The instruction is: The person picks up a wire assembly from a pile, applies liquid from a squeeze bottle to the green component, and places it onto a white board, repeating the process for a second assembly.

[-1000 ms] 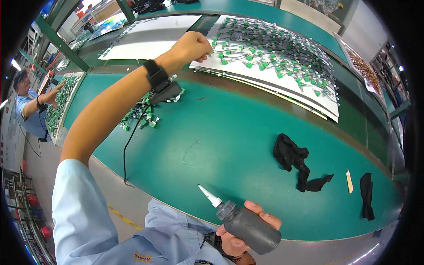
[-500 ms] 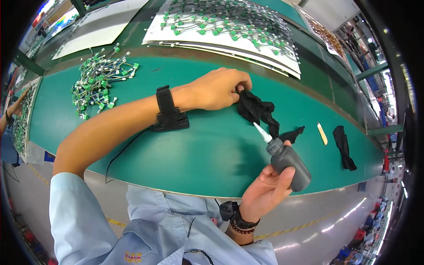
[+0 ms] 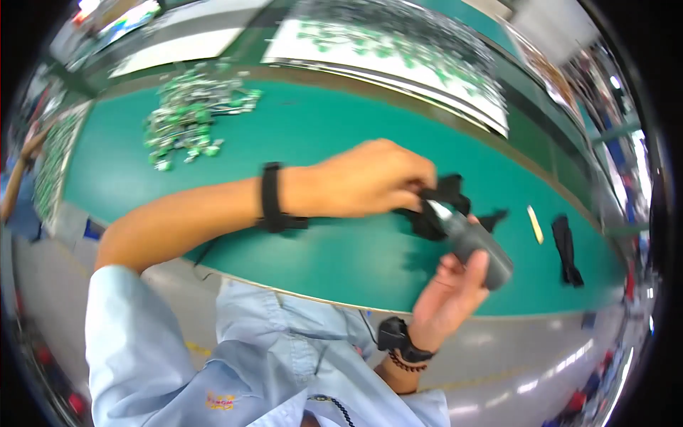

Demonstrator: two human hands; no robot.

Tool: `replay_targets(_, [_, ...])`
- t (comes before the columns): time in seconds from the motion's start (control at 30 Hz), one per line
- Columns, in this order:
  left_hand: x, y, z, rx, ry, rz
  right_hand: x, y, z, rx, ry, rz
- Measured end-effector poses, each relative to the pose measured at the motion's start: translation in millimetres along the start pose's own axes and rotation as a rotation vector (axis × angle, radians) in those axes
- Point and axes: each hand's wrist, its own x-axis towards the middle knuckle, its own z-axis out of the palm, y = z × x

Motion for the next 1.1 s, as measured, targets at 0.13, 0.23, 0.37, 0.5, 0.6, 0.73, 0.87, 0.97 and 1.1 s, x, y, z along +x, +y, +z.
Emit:
replay_targets(0.13, [7, -8, 6, 0.275, -0.05, 0.328, -7, 2, -3, -0.008, 0.01, -0.048])
replay_targets(0.23, [7, 5, 1, 0.146, -0.131, 0.28, -9, -6, -7, 0.056, 0.099, -0.071])
replay_targets(0.37, [0, 2, 7, -0.433, -0.244, 0.035, -14, -6, -16, 0.26, -0.024, 0.017])
replay_targets(0.5, [-11, -10, 20, -0.953, -0.295, -0.244, -18, -4, -20, 0.224, -0.054, -0.098])
replay_targets(0.6, [-19, -9, 12, -1.027, -0.212, -0.363, -15, -6, -26, 0.259, 0.001, -0.182])
replay_targets(0.73, [-46, -3, -34, -0.331, -0.053, -0.3, -16, -3, -29, 0.281, -0.02, -0.146])
replay_targets(0.87, [-63, 12, -89, 0.125, 0.003, -0.34, -23, -7, -21, 0.255, -0.201, -0.124])
replay_targets(0.97, [-68, -19, -154, 0.409, 0.221, -0.43, -20, -4, -27, 0.273, -0.213, -0.094])
replay_targets(1.1, [-112, -82, -239, 0.998, 0.45, -0.595, -21, -5, -19, 0.255, -0.192, -0.043])
